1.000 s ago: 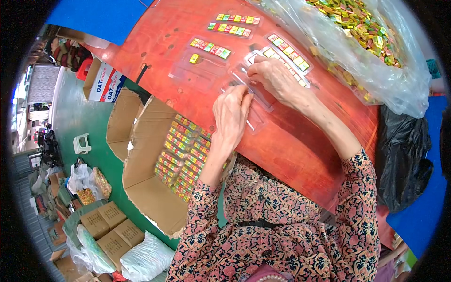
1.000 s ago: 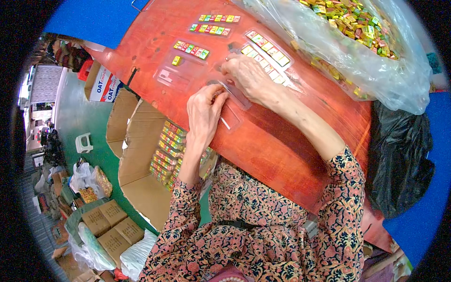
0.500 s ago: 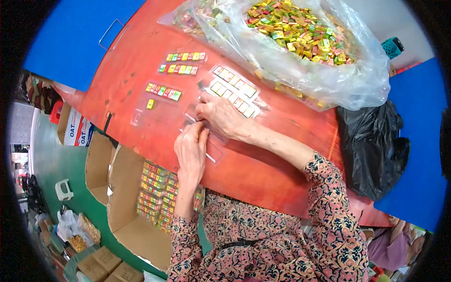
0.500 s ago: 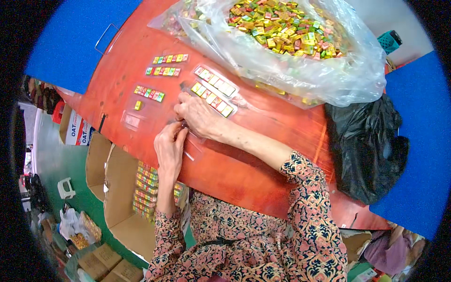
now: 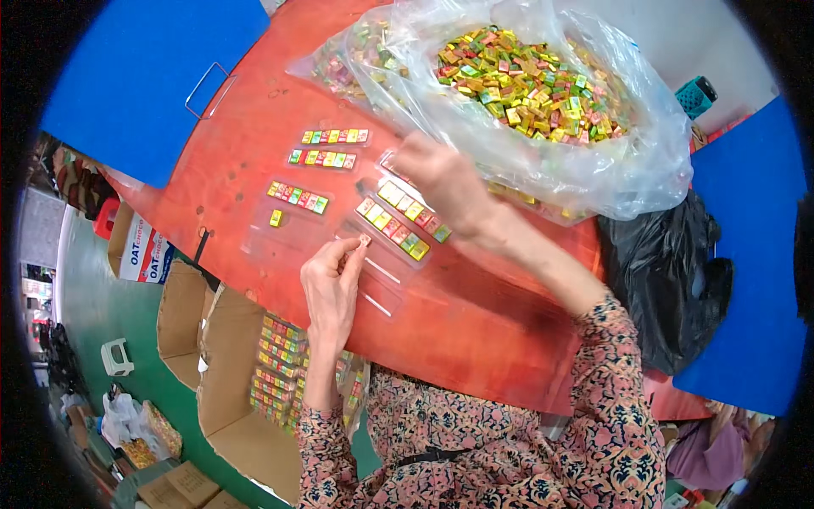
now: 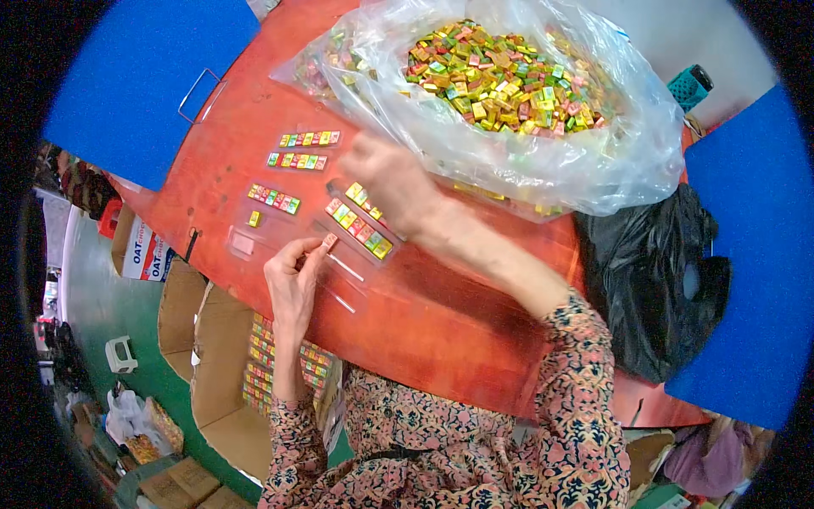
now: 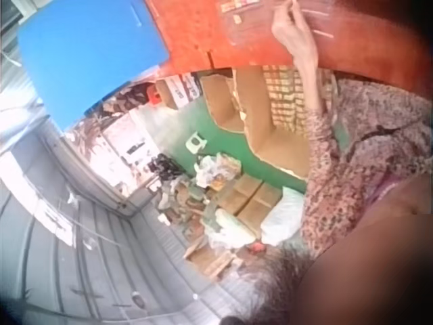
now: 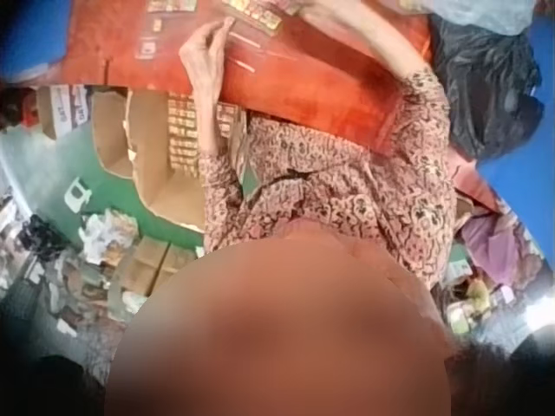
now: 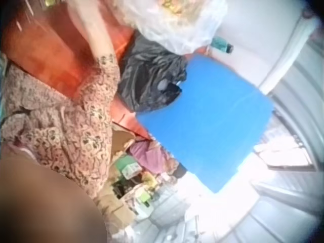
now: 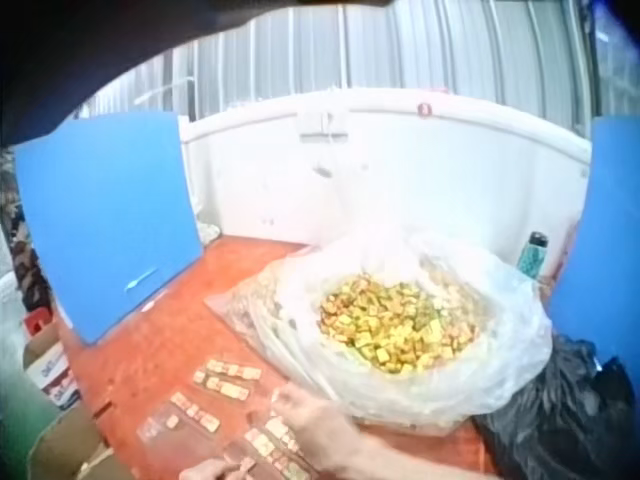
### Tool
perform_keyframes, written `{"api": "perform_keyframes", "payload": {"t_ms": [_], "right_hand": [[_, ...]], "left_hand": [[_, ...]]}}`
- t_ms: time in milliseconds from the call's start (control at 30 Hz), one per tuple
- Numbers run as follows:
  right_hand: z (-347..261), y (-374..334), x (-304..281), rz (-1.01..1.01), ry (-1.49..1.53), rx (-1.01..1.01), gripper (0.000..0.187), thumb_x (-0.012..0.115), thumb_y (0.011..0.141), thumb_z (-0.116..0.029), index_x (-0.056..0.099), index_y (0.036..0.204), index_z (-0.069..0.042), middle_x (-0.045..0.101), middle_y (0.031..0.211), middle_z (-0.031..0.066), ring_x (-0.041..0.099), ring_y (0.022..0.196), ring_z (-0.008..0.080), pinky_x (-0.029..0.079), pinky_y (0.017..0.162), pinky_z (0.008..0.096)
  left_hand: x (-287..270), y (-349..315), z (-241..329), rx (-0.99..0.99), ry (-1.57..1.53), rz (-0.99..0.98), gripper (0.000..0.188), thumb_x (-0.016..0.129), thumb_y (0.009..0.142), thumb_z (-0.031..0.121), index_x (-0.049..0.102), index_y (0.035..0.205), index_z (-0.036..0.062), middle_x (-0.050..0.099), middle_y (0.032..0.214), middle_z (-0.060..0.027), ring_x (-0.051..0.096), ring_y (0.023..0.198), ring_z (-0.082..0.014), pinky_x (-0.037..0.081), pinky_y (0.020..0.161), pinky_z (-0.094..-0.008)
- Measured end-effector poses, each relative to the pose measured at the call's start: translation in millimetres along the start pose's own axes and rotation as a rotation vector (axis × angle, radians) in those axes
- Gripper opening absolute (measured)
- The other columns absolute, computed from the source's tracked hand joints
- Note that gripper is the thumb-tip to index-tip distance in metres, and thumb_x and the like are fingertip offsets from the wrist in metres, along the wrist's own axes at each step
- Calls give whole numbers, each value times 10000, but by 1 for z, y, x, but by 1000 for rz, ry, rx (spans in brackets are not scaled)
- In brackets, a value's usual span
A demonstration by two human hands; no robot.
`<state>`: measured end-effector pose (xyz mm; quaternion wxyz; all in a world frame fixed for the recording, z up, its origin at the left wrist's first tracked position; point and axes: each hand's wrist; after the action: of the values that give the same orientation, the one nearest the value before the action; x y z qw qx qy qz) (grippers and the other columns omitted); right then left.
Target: Placing small colorful components into specific slots in plastic trays for packaging.
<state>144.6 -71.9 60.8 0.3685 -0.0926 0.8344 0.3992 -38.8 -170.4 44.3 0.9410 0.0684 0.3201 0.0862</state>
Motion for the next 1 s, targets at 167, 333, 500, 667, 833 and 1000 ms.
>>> {"api": "perform_keyframes", "payload": {"t_ms": [167,333,500,667,833,1000], "right_hand": [[112,63,-67,170,-354,161,149,553,775,-34,651,887,-35,593,795,151,587,734,307,461,664,370],[236,107,-63,100,-393,162,105,485,753,-35,581,792,-14,569,797,172,582,814,361,472,689,438],[302,128,-51,-124,-559,165,197,485,748,-68,620,886,-27,578,855,180,580,836,336,463,745,410],[347,135,-56,-141,-468,72,198,516,739,-65,607,909,-17,577,826,167,579,824,329,464,742,408],[383,138,-68,-129,-447,-5,90,506,771,-86,579,809,-52,595,826,118,584,856,302,475,715,406],[397,126,-69,-155,-281,-18,196,501,830,-112,538,1017,-67,567,976,116,540,977,286,444,818,398]], "left_hand": [[-1,71,59,-60,-187,-90,141,596,774,40,637,877,-47,619,682,-101,569,587,-128,438,558,-272],[67,193,75,222,-197,-81,185,585,757,112,663,866,-15,630,675,-140,617,618,-180,455,587,-288],[149,304,92,415,-95,-13,190,537,744,92,673,856,22,626,745,-189,631,703,-307,475,635,-363],[221,371,77,491,430,-141,136,513,727,36,638,761,-9,611,806,-238,612,737,-392,492,650,-455],[256,391,85,617,433,-85,81,531,690,7,599,722,-23,588,837,-238,589,765,-425,478,634,-493],[245,400,85,614,406,-298,119,620,664,60,588,743,-23,583,818,-220,582,793,-401,470,683,-452]]}}
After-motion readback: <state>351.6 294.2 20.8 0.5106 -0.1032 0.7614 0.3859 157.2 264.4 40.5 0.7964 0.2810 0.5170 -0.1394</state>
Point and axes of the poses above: each hand's wrist, its own y-axis towards the middle knuckle, its own x-axis out of the palm, z = x × y
